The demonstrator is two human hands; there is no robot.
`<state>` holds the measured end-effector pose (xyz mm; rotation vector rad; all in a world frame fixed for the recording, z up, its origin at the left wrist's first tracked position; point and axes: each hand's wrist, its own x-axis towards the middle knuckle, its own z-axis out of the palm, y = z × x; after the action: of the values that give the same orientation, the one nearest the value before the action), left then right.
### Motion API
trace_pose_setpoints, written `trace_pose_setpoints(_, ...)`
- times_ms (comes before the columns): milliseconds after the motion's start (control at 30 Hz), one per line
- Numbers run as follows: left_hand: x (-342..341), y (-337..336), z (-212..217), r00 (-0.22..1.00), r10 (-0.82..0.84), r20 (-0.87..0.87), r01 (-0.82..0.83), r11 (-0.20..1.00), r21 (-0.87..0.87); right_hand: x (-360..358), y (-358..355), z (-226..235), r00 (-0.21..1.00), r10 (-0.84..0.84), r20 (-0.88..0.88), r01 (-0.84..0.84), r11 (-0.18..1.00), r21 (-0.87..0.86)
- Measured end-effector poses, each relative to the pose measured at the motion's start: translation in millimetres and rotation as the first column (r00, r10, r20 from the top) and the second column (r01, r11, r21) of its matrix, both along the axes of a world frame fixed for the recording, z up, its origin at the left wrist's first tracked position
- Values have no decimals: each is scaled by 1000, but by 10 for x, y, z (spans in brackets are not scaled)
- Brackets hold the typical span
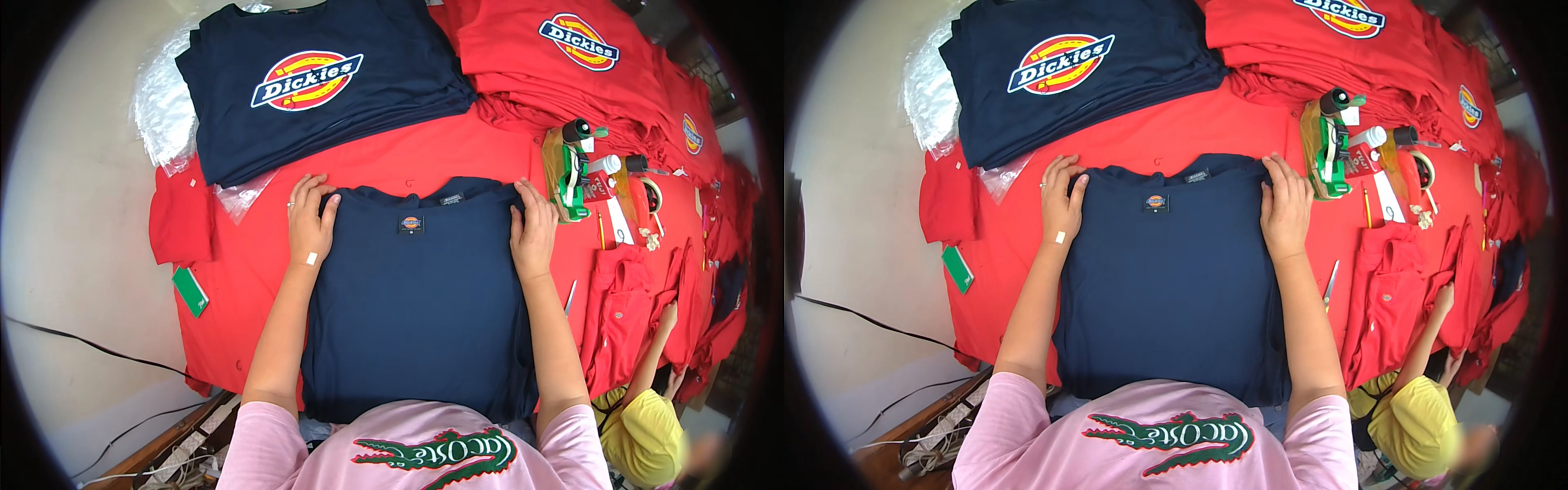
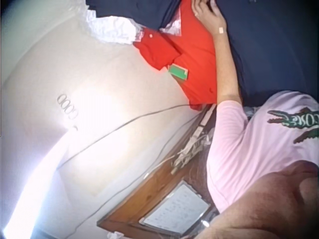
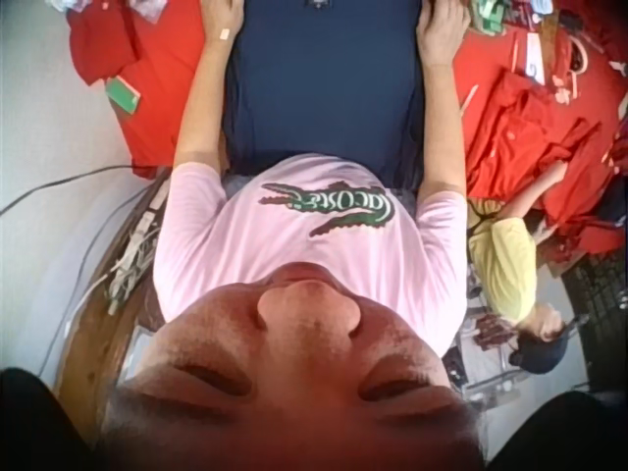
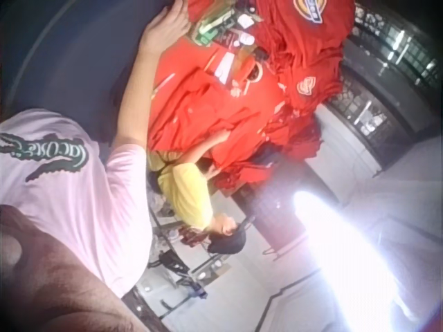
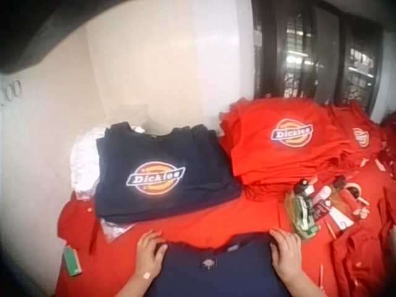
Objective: The person picks up red and navy tank tops from a table, smooths them out, and uses a small tool to trim loose threads from the seams before stacking them.
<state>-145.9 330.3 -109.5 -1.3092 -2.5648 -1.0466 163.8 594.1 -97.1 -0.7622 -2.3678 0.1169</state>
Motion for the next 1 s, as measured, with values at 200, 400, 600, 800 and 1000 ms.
trace_pose_setpoints(200,65,2,27,999,-12,-42,19,987,159,-2,-12,-9,1000,2,12,-2,1000,20)
trace_pose_setpoints(400,111,-32,-35,986,65,152,-95,976,198,-3,-25,-35,994,-28,-101,9,983,-185)
trace_pose_setpoints(600,92,-23,-3,993,91,75,-101,985,142,56,30,-101,988,-33,-152,-4,973,-232)
trace_pose_setpoints(800,143,-58,65,991,126,-46,-119,984,136,45,-48,117,990,27,-140,-35,998,-56)
trace_pose_setpoints(1000,846,-1077,487,986,-73,-151,88,991,96,878,-702,586,958,171,-230,-228,942,-245)
